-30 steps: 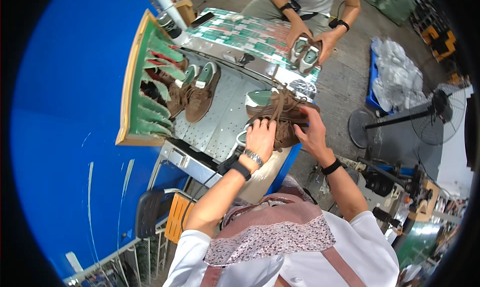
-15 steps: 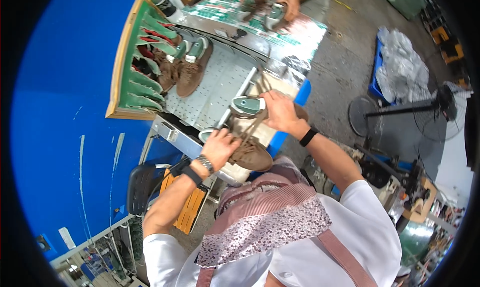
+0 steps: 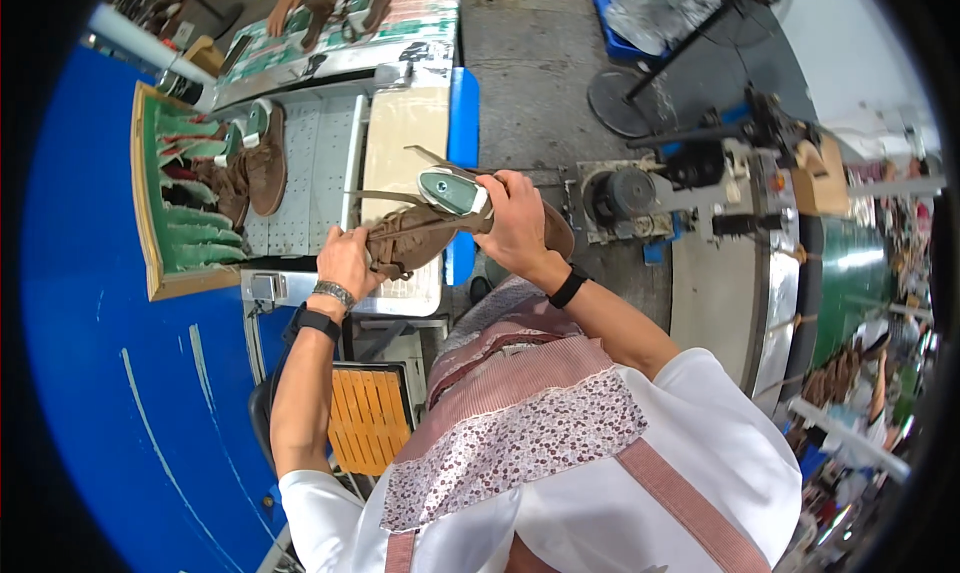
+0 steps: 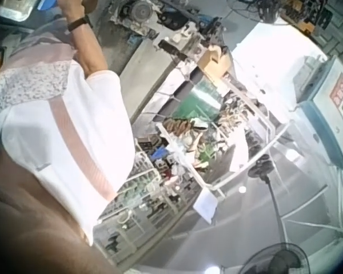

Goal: The recorder is assembling components of shoes, including inserting lasts and attaching outsoles using industrial machinery.

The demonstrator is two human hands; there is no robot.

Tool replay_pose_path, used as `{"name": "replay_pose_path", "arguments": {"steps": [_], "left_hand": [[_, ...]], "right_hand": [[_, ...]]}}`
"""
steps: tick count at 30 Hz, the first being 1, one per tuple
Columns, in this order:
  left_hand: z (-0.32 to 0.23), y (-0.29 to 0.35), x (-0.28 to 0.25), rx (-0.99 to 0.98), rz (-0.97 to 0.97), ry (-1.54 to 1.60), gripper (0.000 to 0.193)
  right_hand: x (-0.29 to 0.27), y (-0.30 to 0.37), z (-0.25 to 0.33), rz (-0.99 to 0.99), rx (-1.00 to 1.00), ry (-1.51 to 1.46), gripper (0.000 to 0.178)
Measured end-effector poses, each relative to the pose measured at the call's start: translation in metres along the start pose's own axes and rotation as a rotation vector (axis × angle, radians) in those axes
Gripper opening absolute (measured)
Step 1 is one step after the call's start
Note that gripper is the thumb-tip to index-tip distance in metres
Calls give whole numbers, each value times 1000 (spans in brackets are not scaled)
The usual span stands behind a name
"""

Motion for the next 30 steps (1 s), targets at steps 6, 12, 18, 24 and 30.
{"name": "replay_pose_path", "arguments": {"steps": [6,12,18,24,30], "left_hand": [[-74,18,-23,387,147,-111,50],[-159,60,-26,588,279,79,54],[-264,42,18,611,293,25,54],[-459,-5,58,762,281,7,56],[-639,-46,45,1010,132,75,53]], "right_hand": [[-64,86,-73,-110,385,61,85],[-183,213,-187,-271,852,223,78],[-352,330,-285,-731,1082,260,74],[-515,404,-429,-874,1004,417,70],[-573,459,-530,-375,1210,816,79]]}}
Point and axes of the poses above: each hand's wrist, its own y-axis away from the middle knuckle, its own x-axis out of the palm, z = x × y, the point moved 2 cm from there along -y, towards the middle knuckle, and after that the axes turned 10 degrees about x, right-handed, at the moved point
